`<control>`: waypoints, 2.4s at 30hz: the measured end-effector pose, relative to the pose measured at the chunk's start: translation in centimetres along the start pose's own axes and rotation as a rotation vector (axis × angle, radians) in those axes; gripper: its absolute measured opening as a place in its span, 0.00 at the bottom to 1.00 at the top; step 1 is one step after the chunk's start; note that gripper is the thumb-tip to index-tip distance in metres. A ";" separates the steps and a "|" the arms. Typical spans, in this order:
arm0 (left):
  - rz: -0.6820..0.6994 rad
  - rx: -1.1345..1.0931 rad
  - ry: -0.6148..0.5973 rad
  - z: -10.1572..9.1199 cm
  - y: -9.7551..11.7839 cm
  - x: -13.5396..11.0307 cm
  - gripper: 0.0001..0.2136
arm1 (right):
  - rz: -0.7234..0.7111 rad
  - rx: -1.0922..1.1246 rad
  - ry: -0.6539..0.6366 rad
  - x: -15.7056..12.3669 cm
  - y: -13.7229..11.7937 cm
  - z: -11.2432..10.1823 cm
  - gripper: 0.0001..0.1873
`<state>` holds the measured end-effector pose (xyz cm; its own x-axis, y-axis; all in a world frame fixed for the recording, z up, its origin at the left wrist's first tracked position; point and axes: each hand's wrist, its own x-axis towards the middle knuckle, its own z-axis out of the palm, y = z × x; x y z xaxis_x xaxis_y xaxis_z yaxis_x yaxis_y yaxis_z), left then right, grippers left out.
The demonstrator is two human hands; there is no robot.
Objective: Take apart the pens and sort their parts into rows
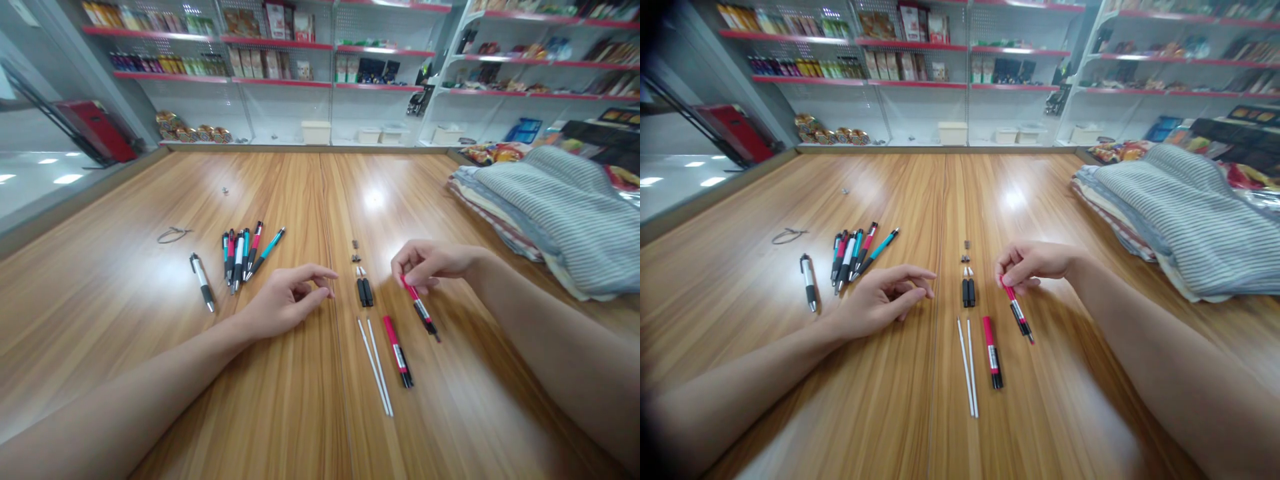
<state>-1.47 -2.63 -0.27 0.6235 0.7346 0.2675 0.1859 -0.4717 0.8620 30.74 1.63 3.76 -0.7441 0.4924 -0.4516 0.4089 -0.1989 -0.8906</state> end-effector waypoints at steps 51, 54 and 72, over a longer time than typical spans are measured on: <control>-0.008 -0.051 -0.033 -0.3 0.3 -0.1 0.14 | 0.649 -0.575 -0.069 -0.2 -3.1 6.3 0.20; 0.003 -0.065 -0.030 -0.3 0.2 -0.1 0.16 | 0.645 -0.558 -0.070 -0.1 -3.0 6.5 0.21; 0.023 -0.064 -0.030 -0.3 0.0 -0.2 0.16 | 0.468 -0.585 0.206 -0.9 -3.9 5.5 0.16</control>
<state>-1.84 -2.60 -0.18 0.6495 0.7086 0.2757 0.1226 -0.4555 0.8818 26.91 -2.69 7.31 -0.3355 0.6267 -0.7034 0.9112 0.0264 -0.4111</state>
